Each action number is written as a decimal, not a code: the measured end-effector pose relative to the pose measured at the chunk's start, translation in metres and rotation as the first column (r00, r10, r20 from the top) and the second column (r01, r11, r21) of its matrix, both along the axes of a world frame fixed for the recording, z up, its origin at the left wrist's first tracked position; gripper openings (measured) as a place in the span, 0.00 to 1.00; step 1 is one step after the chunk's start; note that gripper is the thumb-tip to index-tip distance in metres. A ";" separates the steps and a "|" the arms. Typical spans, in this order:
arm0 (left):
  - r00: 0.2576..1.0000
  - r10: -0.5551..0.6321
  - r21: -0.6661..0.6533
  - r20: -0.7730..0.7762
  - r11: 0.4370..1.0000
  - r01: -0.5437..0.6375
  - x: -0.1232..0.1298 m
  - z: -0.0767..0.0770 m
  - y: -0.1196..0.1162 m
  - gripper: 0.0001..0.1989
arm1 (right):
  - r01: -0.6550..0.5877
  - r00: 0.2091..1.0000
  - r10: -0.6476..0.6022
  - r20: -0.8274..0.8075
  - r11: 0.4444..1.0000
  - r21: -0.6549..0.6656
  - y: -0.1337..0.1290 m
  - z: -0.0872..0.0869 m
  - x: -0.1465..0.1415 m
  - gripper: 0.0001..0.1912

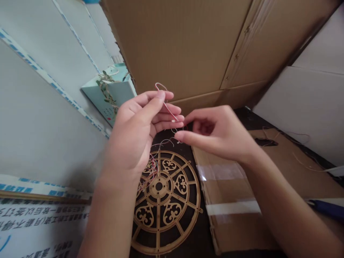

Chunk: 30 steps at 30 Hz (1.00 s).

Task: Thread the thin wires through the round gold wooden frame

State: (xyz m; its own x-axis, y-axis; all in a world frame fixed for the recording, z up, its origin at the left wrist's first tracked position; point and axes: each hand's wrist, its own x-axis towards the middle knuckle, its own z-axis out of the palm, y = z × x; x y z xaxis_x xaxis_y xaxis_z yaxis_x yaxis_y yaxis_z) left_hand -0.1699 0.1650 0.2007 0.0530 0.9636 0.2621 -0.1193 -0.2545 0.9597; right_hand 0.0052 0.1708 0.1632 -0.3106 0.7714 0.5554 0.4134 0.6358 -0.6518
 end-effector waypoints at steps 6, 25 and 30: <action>0.997 0.078 0.064 0.026 0.995 -0.079 0.001 -0.004 0.001 0.14 | -0.175 0.980 0.183 0.081 0.979 -0.102 0.015 -0.010 0.002 0.18; 0.910 -0.346 0.034 -0.229 0.931 0.363 -0.007 0.007 -0.003 0.24 | -0.220 0.561 -0.002 -0.828 0.964 -0.151 0.013 0.026 0.043 0.13; 0.982 0.008 0.175 0.189 0.984 -0.042 -0.001 0.029 -0.021 0.26 | -0.293 0.952 0.302 -0.058 0.834 -0.468 -0.007 0.006 0.009 0.17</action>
